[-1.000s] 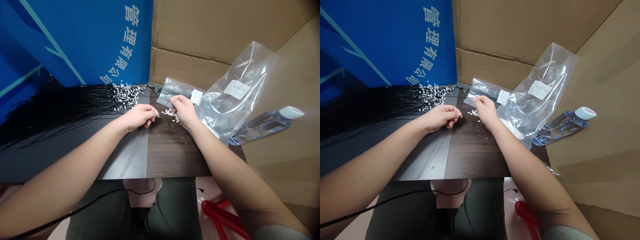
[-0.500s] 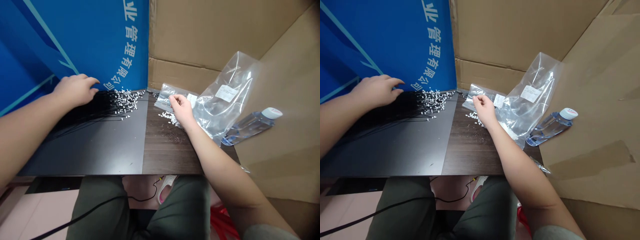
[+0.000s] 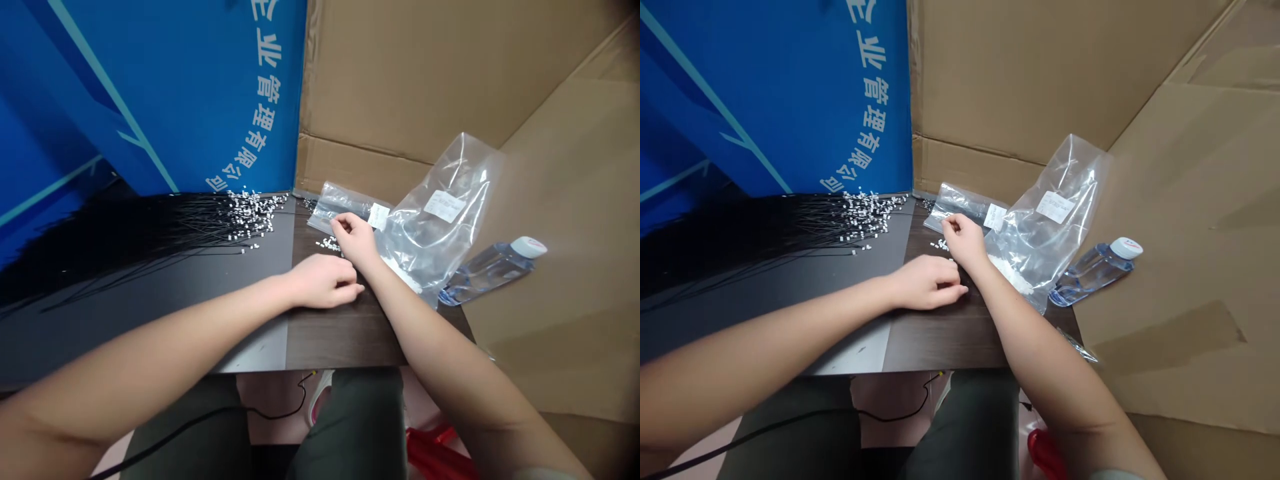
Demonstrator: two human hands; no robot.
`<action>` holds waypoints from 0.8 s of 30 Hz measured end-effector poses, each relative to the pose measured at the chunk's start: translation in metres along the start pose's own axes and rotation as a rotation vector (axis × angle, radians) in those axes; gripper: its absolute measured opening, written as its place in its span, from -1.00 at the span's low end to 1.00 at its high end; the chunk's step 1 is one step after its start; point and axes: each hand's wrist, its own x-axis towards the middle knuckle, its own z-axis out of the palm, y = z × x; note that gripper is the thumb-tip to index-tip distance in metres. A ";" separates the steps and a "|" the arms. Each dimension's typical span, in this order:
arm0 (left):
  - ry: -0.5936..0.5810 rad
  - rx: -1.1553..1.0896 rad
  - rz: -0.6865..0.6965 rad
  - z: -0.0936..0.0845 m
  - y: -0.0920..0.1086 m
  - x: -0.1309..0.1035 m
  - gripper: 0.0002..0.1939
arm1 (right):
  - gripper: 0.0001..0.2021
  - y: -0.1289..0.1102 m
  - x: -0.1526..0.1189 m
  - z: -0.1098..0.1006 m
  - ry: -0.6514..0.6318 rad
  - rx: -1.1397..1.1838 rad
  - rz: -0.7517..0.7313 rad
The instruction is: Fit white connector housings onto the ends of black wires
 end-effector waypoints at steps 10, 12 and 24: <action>0.005 0.002 0.220 0.021 -0.001 -0.004 -0.61 | -0.72 -0.044 0.084 0.063 -0.479 -0.733 -0.249; 0.001 0.006 0.211 0.020 -0.001 -0.003 -0.62 | -0.75 -0.043 0.108 0.080 -0.588 -0.811 -0.205; -0.033 -0.015 0.154 0.023 -0.004 -0.002 -0.59 | -0.93 -0.037 0.132 0.052 -0.592 -0.804 -0.320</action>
